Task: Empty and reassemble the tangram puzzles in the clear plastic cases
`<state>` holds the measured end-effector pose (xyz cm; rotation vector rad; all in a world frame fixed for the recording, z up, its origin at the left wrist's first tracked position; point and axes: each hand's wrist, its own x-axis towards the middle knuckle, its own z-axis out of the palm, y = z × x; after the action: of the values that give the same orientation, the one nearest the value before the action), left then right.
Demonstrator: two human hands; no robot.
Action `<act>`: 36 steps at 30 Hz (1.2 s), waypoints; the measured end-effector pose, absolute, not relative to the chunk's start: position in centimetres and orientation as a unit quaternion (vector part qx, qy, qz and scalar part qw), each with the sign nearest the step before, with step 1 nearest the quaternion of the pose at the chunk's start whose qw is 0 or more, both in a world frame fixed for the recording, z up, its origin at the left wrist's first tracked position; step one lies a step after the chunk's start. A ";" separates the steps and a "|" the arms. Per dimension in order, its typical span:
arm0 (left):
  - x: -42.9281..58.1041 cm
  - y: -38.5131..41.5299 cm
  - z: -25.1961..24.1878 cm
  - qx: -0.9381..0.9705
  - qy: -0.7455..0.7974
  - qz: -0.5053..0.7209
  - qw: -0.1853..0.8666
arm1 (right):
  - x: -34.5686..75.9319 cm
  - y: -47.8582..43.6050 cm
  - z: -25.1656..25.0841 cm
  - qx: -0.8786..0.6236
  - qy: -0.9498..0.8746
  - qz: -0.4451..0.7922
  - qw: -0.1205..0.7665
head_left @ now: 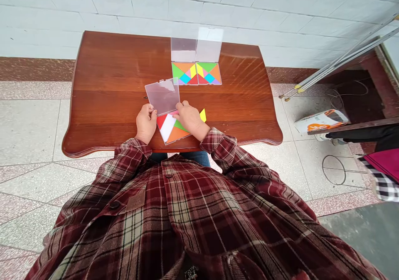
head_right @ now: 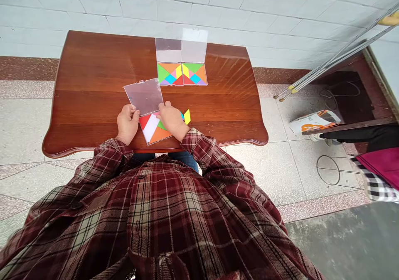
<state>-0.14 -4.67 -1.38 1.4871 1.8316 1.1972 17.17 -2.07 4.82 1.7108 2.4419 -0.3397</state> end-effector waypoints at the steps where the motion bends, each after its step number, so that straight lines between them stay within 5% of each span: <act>1: -0.1 -4.7 -1.3 0.546 0.671 0.439 0.245 | 17.1 -2.1 4.8 0.569 0.812 -0.110 0.075; 13: -0.3 -4.6 -1.9 0.552 0.665 0.442 0.239 | 17.4 -1.7 4.5 0.543 0.833 -0.069 0.075; 24: -0.3 -4.6 -1.7 0.551 0.668 0.438 0.239 | 26.8 -0.2 5.1 0.624 0.716 -0.233 -0.208; 36: -0.9 -4.1 -2.7 0.555 0.663 0.448 0.227 | 30.5 -1.8 1.2 0.698 0.624 -0.309 -0.167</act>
<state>-0.86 -4.14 -2.69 1.5282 1.8280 1.2334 30.51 -1.84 1.17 2.4605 2.2009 -1.0890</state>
